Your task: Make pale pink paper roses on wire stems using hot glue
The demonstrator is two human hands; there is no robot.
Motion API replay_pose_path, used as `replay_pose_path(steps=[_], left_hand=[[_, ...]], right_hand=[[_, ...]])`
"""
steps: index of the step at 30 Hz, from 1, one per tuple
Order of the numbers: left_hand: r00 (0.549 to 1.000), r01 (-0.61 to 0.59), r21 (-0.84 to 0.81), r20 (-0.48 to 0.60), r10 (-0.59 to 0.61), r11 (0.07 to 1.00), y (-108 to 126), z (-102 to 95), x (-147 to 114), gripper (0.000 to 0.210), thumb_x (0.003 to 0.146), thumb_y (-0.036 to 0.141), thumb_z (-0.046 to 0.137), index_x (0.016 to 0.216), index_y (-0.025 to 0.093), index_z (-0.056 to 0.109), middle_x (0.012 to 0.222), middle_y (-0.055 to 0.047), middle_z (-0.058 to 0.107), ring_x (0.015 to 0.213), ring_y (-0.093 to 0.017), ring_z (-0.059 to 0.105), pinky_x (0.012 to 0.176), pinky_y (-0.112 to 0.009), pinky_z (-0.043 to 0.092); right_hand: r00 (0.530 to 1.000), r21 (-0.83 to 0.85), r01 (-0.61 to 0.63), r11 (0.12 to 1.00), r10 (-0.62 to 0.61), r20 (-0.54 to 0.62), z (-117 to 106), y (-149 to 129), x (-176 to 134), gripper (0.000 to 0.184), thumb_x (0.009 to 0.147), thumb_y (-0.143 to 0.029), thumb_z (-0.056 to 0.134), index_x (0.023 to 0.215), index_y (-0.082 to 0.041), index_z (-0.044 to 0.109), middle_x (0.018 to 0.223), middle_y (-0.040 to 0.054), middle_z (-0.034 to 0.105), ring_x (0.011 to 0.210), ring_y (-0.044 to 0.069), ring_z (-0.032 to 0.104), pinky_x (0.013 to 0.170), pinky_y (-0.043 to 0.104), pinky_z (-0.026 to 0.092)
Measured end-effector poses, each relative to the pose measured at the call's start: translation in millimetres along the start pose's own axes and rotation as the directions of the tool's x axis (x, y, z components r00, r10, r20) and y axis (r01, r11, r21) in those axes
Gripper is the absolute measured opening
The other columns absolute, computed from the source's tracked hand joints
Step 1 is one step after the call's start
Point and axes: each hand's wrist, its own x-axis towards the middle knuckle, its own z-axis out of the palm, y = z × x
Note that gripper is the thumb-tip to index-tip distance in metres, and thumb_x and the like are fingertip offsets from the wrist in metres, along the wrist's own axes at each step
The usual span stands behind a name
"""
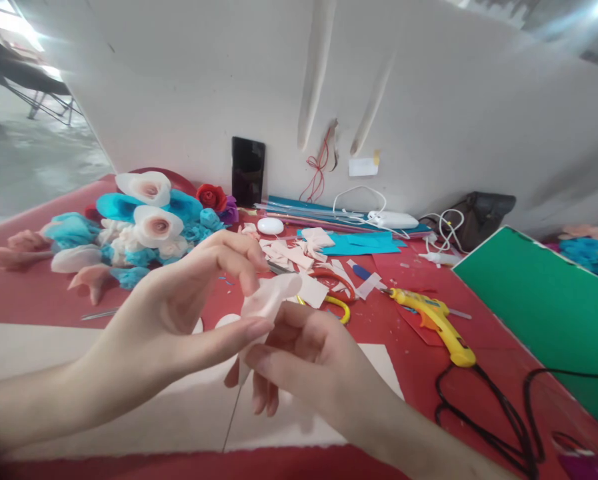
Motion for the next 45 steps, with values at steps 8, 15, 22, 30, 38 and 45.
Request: replay_pose_path(steps=[8, 15, 22, 30, 38, 45], left_hand=[[1.0, 0.02, 0.034, -0.005, -0.02, 0.999, -0.4, -0.6, -1.8, 0.017, 0.077, 0.012, 0.062, 0.07, 0.019, 0.049, 0.089, 0.001, 0.052, 0.083, -0.01, 0.053, 0.066, -0.018, 0.05], [0.998, 0.056, 0.028, 0.013, -0.057, 0.998, -0.1, -0.3, 0.5, 0.012, 0.079, 0.014, 0.06, 0.075, 0.02, 0.051, 0.088, 0.002, 0.052, 0.078, -0.01, 0.054, 0.055, -0.017, 0.051], [0.999, 0.03, 0.059, 0.011, -0.031, 0.998, 1.4, -1.5, -1.2, 0.01, 0.082, 0.013, 0.055, 0.077, 0.02, 0.05, 0.083, 0.003, 0.049, 0.072, -0.008, 0.053, 0.057, -0.017, 0.05], [0.998, -0.064, 0.187, -0.011, 0.067, 0.98, 1.6, -2.5, 1.6, 0.01, 0.081, 0.011, 0.056, 0.076, 0.018, 0.052, 0.079, 0.002, 0.053, 0.075, -0.01, 0.052, 0.07, -0.024, 0.043], [0.997, -0.061, 0.158, -0.033, 0.067, 0.986, 2.6, -3.3, 1.5, 0.015, 0.076, 0.004, 0.058, 0.074, 0.018, 0.054, 0.078, 0.004, 0.054, 0.075, -0.01, 0.052, 0.07, -0.024, 0.041], [0.979, -0.197, 0.239, -0.007, 0.205, 0.951, 1.3, -8.5, 5.7, 0.018, 0.072, 0.0, 0.058, 0.069, 0.018, 0.058, 0.069, 0.004, 0.057, 0.071, -0.011, 0.05, 0.077, -0.031, 0.039]], right_hand=[[0.999, -0.015, -0.019, 1.0, 0.019, -0.031, 0.9, -0.5, -0.5, 0.008, 0.084, -0.024, 0.064, 0.086, -0.017, 0.061, 0.075, -0.0011, 0.064, 0.056, 0.002, 0.056, 0.053, 0.01, 0.045], [0.993, -0.079, -0.05, 0.996, 0.041, -0.112, 1.1, -1.3, 0.6, 0.014, 0.081, -0.025, 0.066, 0.08, -0.014, 0.058, 0.07, -0.0006, 0.062, 0.052, 0.002, 0.053, 0.051, 0.011, 0.045], [0.988, -0.152, -0.091, 0.984, 0.069, -0.141, 3.0, -2.5, -0.4, 0.025, 0.075, -0.033, 0.071, 0.079, -0.013, 0.056, 0.067, 0.0002, 0.06, 0.049, 0.003, 0.05, 0.048, 0.013, 0.044], [0.984, -0.255, -0.07, 0.964, 0.025, -0.174, 1.3, -1.8, -1.2, 0.023, 0.075, -0.033, 0.071, 0.081, -0.015, 0.058, 0.067, 0.0, 0.058, 0.05, 0.004, 0.048, 0.046, 0.013, 0.044], [0.969, -0.318, -0.129, 0.939, 0.052, -0.241, 5.4, -6.1, -0.1, 0.021, 0.069, -0.027, 0.073, 0.077, -0.015, 0.058, 0.064, -0.0021, 0.056, 0.046, 0.003, 0.045, 0.043, 0.012, 0.04], [0.962, -0.383, -0.142, 0.913, 0.036, -0.272, 2.8, -6.9, -2.9, 0.02, 0.071, -0.029, 0.071, 0.079, -0.016, 0.058, 0.066, -0.0023, 0.055, 0.047, 0.003, 0.045, 0.045, 0.014, 0.04]])
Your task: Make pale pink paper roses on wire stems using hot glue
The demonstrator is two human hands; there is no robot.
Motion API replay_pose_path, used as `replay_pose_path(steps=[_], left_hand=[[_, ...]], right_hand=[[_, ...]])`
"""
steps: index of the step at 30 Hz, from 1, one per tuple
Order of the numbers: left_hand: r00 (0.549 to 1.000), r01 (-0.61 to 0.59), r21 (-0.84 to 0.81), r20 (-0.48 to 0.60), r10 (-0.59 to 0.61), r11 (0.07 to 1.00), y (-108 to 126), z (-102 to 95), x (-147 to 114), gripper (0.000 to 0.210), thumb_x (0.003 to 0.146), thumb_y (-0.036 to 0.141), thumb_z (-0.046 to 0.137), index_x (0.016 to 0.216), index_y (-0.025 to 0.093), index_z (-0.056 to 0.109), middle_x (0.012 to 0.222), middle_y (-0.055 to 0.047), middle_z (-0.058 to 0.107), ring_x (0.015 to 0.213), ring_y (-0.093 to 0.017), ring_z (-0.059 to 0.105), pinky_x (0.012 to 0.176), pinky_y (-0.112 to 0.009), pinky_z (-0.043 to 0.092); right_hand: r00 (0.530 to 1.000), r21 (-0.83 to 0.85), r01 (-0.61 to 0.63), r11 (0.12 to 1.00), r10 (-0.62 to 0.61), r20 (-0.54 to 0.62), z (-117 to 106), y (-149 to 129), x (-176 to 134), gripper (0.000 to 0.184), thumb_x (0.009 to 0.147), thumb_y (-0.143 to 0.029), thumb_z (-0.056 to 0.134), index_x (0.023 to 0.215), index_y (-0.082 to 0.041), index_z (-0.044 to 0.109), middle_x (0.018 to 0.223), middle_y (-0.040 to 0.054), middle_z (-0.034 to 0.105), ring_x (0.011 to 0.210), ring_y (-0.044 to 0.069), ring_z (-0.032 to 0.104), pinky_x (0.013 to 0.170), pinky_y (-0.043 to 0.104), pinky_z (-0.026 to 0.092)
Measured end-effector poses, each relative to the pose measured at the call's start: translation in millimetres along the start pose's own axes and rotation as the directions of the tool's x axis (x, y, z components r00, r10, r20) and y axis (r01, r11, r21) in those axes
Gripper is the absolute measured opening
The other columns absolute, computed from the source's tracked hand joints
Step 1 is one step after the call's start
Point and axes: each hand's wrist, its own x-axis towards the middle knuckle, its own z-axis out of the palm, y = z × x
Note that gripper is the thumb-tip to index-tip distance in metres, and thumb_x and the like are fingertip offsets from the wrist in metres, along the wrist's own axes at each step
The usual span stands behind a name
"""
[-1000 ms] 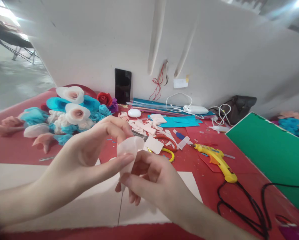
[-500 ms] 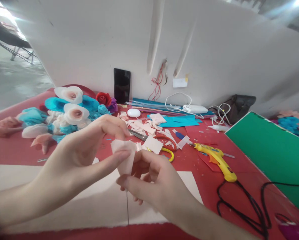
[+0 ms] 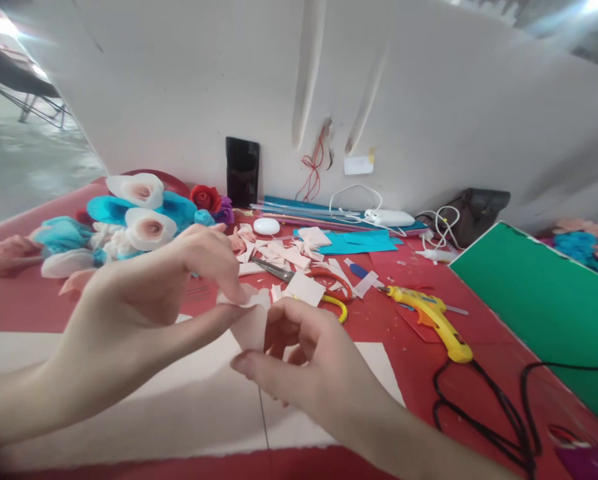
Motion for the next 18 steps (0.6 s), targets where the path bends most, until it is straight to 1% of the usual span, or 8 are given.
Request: replay_pose_path(steps=[2, 5, 10, 14, 16, 18], left_hand=[[0.997, -0.08, -0.008, 0.01, 0.08, 0.997, -2.7, -1.5, 1.9, 0.019, 0.072, 0.0, 0.059, 0.069, 0.018, 0.058, 0.067, 0.004, 0.057, 0.07, -0.012, 0.05, 0.076, -0.032, 0.04], [0.99, -0.142, 0.003, 0.018, 0.142, 0.99, -5.5, -3.8, 3.8, 0.02, 0.073, -0.001, 0.059, 0.068, 0.019, 0.057, 0.066, 0.004, 0.057, 0.068, -0.011, 0.049, 0.075, -0.033, 0.04], [0.983, -0.181, 0.045, 0.011, 0.181, 0.982, -6.3, -7.4, 3.2, 0.024, 0.072, -0.004, 0.055, 0.066, 0.019, 0.054, 0.065, 0.005, 0.053, 0.065, -0.011, 0.047, 0.076, -0.034, 0.038], [0.978, -0.209, 0.118, 0.001, 0.21, 0.971, -8.4, -8.6, 2.1, 0.024, 0.07, -0.003, 0.058, 0.066, 0.02, 0.053, 0.062, 0.006, 0.053, 0.062, -0.011, 0.047, 0.086, -0.038, 0.036], [0.979, -0.201, 0.139, -0.006, 0.204, 0.97, -10.1, -8.4, 3.1, 0.023, 0.07, 0.0, 0.061, 0.066, 0.021, 0.053, 0.061, 0.006, 0.054, 0.063, -0.012, 0.047, 0.087, -0.04, 0.036], [0.98, -0.199, 0.12, 0.004, 0.2, 0.973, -11.9, -8.0, 5.1, 0.02, 0.071, 0.006, 0.065, 0.068, 0.022, 0.054, 0.063, 0.005, 0.056, 0.063, -0.013, 0.048, 0.085, -0.04, 0.037]], right_hand=[[1.0, 0.004, -0.025, 1.0, 0.025, 0.018, -1.0, 2.4, 0.3, 0.026, 0.071, -0.035, 0.072, 0.079, -0.016, 0.055, 0.066, -0.0023, 0.054, 0.046, 0.004, 0.046, 0.043, 0.015, 0.04], [0.998, 0.005, -0.053, 0.999, 0.053, 0.03, -1.4, 4.9, 0.9, 0.032, 0.073, -0.043, 0.07, 0.078, -0.017, 0.052, 0.065, -0.0022, 0.053, 0.046, 0.006, 0.05, 0.043, 0.017, 0.041], [0.999, 0.031, -0.026, 0.999, 0.025, 0.034, -1.7, 4.9, 1.9, 0.029, 0.075, -0.041, 0.07, 0.08, -0.018, 0.054, 0.07, -0.0021, 0.056, 0.047, 0.006, 0.052, 0.044, 0.018, 0.043], [0.998, 0.066, -0.029, 0.997, 0.024, 0.061, -3.9, 5.1, 1.0, 0.027, 0.077, -0.04, 0.069, 0.082, -0.017, 0.055, 0.071, -0.0028, 0.057, 0.046, 0.004, 0.052, 0.045, 0.016, 0.044], [0.996, 0.1, -0.031, 0.994, 0.023, 0.084, -4.1, 5.0, 0.7, 0.027, 0.077, -0.04, 0.069, 0.084, -0.017, 0.055, 0.071, -0.0033, 0.058, 0.045, 0.003, 0.052, 0.044, 0.014, 0.044], [0.993, 0.17, -0.032, 0.985, 0.011, 0.121, -3.2, 4.0, 1.0, 0.028, 0.079, -0.039, 0.068, 0.085, -0.016, 0.054, 0.07, -0.0036, 0.057, 0.044, 0.002, 0.051, 0.044, 0.013, 0.044]])
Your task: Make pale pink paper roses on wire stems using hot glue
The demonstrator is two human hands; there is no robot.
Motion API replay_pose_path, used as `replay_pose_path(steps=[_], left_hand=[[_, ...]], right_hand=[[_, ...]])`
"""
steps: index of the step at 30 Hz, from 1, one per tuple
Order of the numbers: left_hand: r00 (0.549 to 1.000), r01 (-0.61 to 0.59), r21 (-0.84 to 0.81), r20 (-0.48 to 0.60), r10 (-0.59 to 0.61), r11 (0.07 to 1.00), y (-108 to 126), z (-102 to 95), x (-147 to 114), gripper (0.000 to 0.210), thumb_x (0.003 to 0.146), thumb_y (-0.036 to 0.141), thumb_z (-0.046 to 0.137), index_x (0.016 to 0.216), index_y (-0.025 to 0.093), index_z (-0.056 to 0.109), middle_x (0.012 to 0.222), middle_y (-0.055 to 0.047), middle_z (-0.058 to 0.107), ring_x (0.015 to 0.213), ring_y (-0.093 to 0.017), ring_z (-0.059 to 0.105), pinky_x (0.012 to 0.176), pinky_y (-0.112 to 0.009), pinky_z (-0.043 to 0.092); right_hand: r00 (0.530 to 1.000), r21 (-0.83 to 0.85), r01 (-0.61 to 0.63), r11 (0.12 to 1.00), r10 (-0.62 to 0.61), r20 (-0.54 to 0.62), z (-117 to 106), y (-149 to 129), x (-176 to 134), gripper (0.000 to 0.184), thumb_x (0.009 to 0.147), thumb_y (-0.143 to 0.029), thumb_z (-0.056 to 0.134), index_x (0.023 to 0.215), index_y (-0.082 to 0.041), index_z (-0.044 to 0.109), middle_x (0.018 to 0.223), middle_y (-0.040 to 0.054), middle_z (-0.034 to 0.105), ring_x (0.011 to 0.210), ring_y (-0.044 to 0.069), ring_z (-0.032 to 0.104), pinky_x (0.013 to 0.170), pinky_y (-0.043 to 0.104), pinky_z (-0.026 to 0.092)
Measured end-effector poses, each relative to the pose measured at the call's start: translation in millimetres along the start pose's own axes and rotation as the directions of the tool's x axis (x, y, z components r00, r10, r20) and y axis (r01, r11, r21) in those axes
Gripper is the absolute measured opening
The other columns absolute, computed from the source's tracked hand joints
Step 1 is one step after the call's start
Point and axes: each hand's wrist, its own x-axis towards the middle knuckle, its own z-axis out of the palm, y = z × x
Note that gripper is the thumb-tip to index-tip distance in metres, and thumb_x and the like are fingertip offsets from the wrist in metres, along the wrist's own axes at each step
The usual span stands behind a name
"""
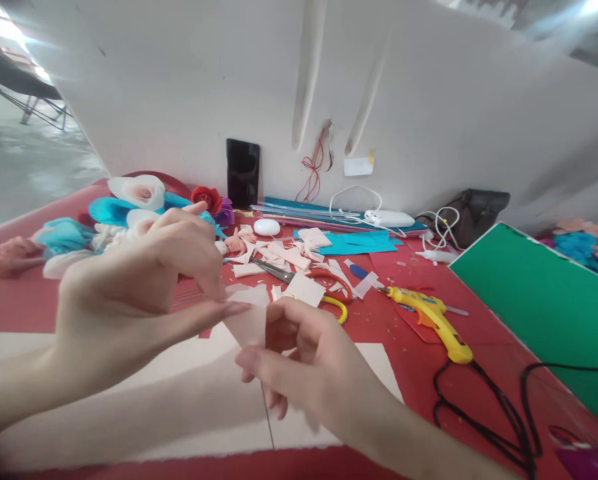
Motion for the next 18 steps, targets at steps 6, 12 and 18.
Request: replay_pose_path(steps=[6, 12, 18], left_hand=[[1.0, 0.016, -0.043, -0.001, -0.016, 0.999, -1.3, -2.9, 0.9, 0.015, 0.075, 0.011, 0.065, 0.074, 0.024, 0.057, 0.067, 0.004, 0.06, 0.066, -0.016, 0.049, 0.082, -0.04, 0.038], [0.991, -0.125, 0.159, -0.024, 0.13, 0.979, 0.0, -5.8, 0.2, 0.013, 0.078, 0.01, 0.063, 0.073, 0.022, 0.057, 0.067, 0.002, 0.062, 0.069, -0.015, 0.051, 0.083, -0.042, 0.039], [0.983, -0.159, 0.336, -0.03, 0.18, 0.928, 1.1, -3.5, 0.8, 0.01, 0.078, 0.015, 0.064, 0.078, 0.023, 0.057, 0.07, 0.003, 0.06, 0.073, -0.016, 0.052, 0.1, -0.049, 0.026]], right_hand=[[0.995, 0.137, 0.063, 0.989, -0.072, 0.066, 2.2, -2.1, 2.3, 0.019, 0.084, -0.029, 0.063, 0.081, -0.014, 0.052, 0.07, -0.0013, 0.059, 0.044, 0.003, 0.051, 0.042, 0.012, 0.045], [0.992, 0.152, 0.067, 0.986, -0.081, 0.092, 2.6, -0.4, 1.9, 0.021, 0.085, -0.031, 0.061, 0.079, -0.014, 0.049, 0.07, -0.0008, 0.058, 0.043, 0.003, 0.051, 0.043, 0.013, 0.045], [0.991, 0.123, 0.064, 0.99, -0.078, 0.11, 2.9, -0.8, -0.9, 0.023, 0.086, -0.035, 0.06, 0.081, -0.014, 0.049, 0.072, 0.0008, 0.06, 0.044, 0.003, 0.051, 0.042, 0.013, 0.044]])
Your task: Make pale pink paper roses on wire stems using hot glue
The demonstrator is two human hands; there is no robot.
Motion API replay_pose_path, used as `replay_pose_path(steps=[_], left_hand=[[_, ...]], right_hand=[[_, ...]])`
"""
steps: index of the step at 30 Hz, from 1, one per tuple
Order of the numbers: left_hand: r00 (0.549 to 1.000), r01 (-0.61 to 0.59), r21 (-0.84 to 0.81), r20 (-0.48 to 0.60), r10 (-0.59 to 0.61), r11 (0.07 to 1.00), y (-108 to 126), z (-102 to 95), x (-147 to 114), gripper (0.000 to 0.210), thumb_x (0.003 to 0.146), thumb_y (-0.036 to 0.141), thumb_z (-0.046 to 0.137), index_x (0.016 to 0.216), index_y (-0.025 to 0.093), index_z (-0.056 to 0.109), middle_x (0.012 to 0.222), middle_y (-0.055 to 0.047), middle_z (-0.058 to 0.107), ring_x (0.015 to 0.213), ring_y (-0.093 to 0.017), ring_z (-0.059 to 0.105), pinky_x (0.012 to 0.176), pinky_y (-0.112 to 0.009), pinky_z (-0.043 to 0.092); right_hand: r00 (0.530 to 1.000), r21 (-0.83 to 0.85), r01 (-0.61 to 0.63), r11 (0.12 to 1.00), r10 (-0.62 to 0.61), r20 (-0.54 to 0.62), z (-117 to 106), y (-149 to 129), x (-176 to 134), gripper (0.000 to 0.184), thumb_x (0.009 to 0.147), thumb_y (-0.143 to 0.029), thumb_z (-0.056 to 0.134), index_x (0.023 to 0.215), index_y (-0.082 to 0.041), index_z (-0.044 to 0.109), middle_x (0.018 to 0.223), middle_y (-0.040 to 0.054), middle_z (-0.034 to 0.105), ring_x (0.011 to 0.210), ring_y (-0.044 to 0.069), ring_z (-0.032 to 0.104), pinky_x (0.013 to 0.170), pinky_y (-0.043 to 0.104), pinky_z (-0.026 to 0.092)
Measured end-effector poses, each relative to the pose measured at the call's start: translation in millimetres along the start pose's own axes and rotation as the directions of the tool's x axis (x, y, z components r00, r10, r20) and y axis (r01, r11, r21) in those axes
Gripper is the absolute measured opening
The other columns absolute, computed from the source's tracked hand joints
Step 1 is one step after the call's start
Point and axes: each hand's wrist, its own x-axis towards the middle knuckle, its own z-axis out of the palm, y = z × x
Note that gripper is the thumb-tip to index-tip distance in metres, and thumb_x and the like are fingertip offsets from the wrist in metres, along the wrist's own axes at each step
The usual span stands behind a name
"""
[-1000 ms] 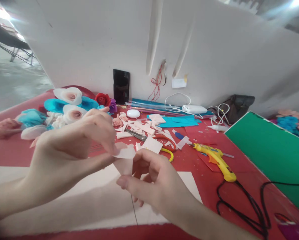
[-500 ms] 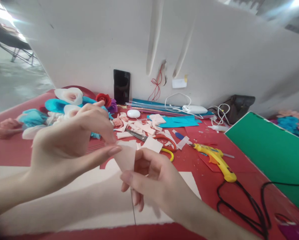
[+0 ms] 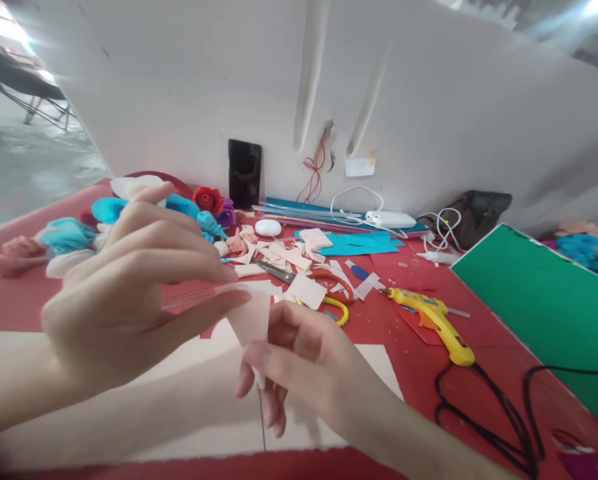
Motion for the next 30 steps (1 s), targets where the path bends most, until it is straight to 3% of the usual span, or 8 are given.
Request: replay_pose_path(steps=[3, 6, 8, 11, 13, 20, 23, 30], left_hand=[[0.993, 0.108, -0.191, -0.02, -0.114, 0.976, 3.6, 1.3, -2.1, 0.006, 0.085, 0.018, 0.055, 0.088, 0.023, 0.053, 0.084, 0.002, 0.059, 0.078, -0.015, 0.052, 0.092, -0.038, 0.035], [0.946, 0.323, -0.331, 0.08, -0.315, 0.886, 9.1, 1.2, -3.0, 0.015, 0.091, 0.016, 0.043, 0.081, 0.021, 0.054, 0.079, 0.003, 0.057, 0.076, -0.012, 0.052, 0.073, -0.026, 0.043], [0.895, 0.446, -0.377, 0.185, -0.405, 0.812, 13.1, 0.3, -2.1, 0.023, 0.092, 0.018, 0.04, 0.075, 0.019, 0.055, 0.073, 0.003, 0.056, 0.071, -0.01, 0.053, 0.062, -0.021, 0.044], [0.835, 0.55, -0.467, 0.315, -0.451, 0.692, 18.7, -1.3, 0.7, 0.024, 0.091, 0.023, 0.044, 0.071, 0.019, 0.056, 0.066, 0.004, 0.054, 0.059, -0.007, 0.05, 0.048, -0.017, 0.039], [0.803, 0.596, -0.493, 0.37, -0.467, 0.634, 21.4, -2.3, 2.4, 0.022, 0.089, 0.022, 0.048, 0.069, 0.018, 0.056, 0.063, 0.005, 0.051, 0.053, -0.005, 0.044, 0.045, -0.016, 0.035], [0.743, 0.661, -0.477, 0.526, -0.414, 0.579, 21.0, -3.1, -1.1, 0.022, 0.091, 0.027, 0.044, 0.072, 0.02, 0.053, 0.074, 0.006, 0.054, 0.07, -0.007, 0.051, 0.058, -0.017, 0.041], [0.749, 0.644, -0.463, 0.542, -0.381, 0.609, 20.5, -1.7, -1.7, 0.018, 0.089, 0.023, 0.046, 0.072, 0.02, 0.052, 0.075, 0.006, 0.053, 0.072, -0.008, 0.052, 0.063, -0.019, 0.043], [0.854, 0.455, -0.448, 0.464, -0.235, 0.77, 20.8, 0.1, -2.1, 0.013, 0.084, 0.012, 0.051, 0.072, 0.017, 0.051, 0.072, 0.006, 0.051, 0.071, -0.006, 0.048, 0.073, -0.017, 0.04]], right_hand=[[0.982, -0.217, 0.065, 0.974, -0.101, -0.157, -5.8, -4.5, -2.1, 0.018, 0.083, -0.032, 0.064, 0.083, -0.017, 0.055, 0.072, 0.0003, 0.059, 0.048, 0.004, 0.051, 0.044, 0.015, 0.044], [0.875, -0.535, 0.209, 0.818, -0.401, -0.272, -14.1, -9.1, -3.0, 0.014, 0.078, -0.025, 0.069, 0.089, -0.024, 0.06, 0.074, -0.0006, 0.059, 0.057, 0.008, 0.054, 0.05, 0.017, 0.046], [0.79, -0.648, 0.282, 0.707, -0.555, -0.262, -18.0, -10.8, -3.0, 0.022, 0.074, -0.019, 0.073, 0.09, -0.029, 0.061, 0.084, -0.0004, 0.061, 0.067, 0.011, 0.058, 0.056, 0.019, 0.049], [0.742, -0.713, 0.314, 0.627, -0.63, -0.227, -19.3, -11.7, -1.8, 0.031, 0.07, -0.014, 0.075, 0.091, -0.031, 0.059, 0.097, -0.0002, 0.06, 0.082, 0.015, 0.06, 0.063, 0.021, 0.051], [0.713, -0.738, 0.337, 0.585, -0.67, -0.206, -18.7, -11.7, -0.1, 0.027, 0.073, -0.012, 0.072, 0.09, -0.029, 0.06, 0.097, 0.0011, 0.061, 0.084, 0.017, 0.061, 0.063, 0.023, 0.053], [0.62, -0.761, 0.461, 0.457, -0.779, -0.092, -23.1, -8.9, 3.4, 0.03, 0.073, 0.001, 0.062, 0.091, -0.023, 0.059, 0.098, 0.001, 0.062, 0.086, 0.016, 0.062, 0.072, 0.028, 0.057], [0.599, -0.792, 0.472, 0.388, -0.8, -0.035, -25.4, -8.3, 2.6, 0.03, 0.073, 0.001, 0.062, 0.093, -0.022, 0.058, 0.099, 0.0014, 0.062, 0.091, 0.017, 0.061, 0.077, 0.029, 0.056], [0.608, -0.802, 0.498, 0.329, -0.792, 0.053, -28.0, -11.6, 1.0, 0.03, 0.074, 0.002, 0.061, 0.095, -0.02, 0.058, 0.1, 0.0011, 0.061, 0.095, 0.016, 0.059, 0.085, 0.028, 0.052]])
